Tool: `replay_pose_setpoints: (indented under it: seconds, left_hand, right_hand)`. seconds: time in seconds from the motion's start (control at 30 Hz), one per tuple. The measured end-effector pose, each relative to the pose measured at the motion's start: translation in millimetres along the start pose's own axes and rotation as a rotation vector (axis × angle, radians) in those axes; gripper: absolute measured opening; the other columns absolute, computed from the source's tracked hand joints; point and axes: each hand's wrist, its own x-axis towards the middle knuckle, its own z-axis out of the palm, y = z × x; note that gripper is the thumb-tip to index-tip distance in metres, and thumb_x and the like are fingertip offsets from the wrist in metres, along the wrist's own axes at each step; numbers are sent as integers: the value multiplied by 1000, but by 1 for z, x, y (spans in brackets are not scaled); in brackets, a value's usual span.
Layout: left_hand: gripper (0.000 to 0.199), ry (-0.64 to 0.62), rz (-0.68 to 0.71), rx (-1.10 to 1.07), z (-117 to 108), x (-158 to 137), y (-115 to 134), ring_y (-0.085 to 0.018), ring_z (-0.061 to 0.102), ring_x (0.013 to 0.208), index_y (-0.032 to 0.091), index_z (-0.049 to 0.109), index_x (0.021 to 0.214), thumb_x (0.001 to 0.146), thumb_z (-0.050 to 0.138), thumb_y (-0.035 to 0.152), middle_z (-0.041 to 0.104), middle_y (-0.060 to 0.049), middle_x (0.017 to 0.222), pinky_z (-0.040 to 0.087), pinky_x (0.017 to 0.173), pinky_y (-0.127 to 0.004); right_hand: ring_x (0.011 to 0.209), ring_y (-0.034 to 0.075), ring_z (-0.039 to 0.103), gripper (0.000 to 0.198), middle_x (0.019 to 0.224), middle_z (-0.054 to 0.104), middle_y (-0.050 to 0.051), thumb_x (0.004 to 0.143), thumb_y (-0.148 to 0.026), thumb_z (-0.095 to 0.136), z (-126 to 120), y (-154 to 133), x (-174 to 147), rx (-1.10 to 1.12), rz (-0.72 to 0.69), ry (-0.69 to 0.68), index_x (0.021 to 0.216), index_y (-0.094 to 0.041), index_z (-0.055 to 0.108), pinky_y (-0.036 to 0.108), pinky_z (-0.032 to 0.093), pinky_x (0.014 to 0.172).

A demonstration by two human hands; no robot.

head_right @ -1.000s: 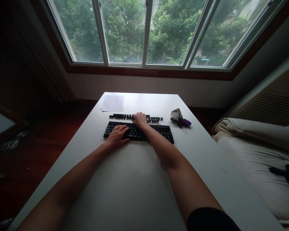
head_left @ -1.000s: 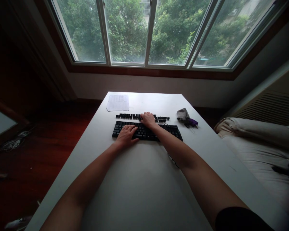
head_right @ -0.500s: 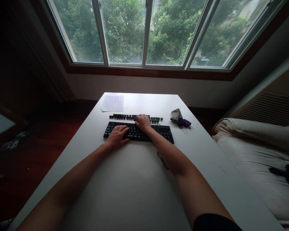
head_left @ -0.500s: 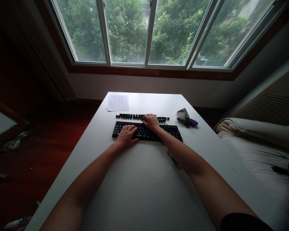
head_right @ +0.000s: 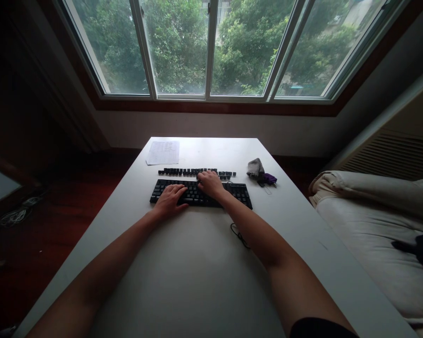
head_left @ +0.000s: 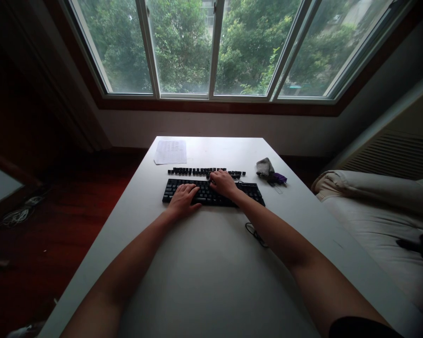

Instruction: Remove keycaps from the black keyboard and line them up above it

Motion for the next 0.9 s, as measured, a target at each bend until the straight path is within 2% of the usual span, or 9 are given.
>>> replay_pose_setpoints:
  seconds: [0.43,0.7,0.9]
  left_hand:
    - [65,2,-5,-20,2,0,0,-33,43,132,24,51,141,83,69,47,50,-11,143,30,116,-53]
    - [64,0,-3,-14,2,0,0,-33,43,133,25,52,140,83,69,47,50,-11,143,30,116,-53]
    - [65,7,0,2,1,0,0,-33,43,132,23,51,141,84,68,48,50,-12,143,31,116,-52]
  right_hand:
    - [100,27,57,14,102,69,10,87,-23,62,-10,2,-19,-18,-33,-111,100,-20,62,34,38,86]
    - [100,23,57,13,104,67,8,91,-27,61,-6,-2,-25,114,-20,-46,103,-21,61,30,39,85]
    - [93,20,57,8,96,66,6,90,-23,60,5,5,-24,262,-58,-17,97,-20,62,28,40,80]
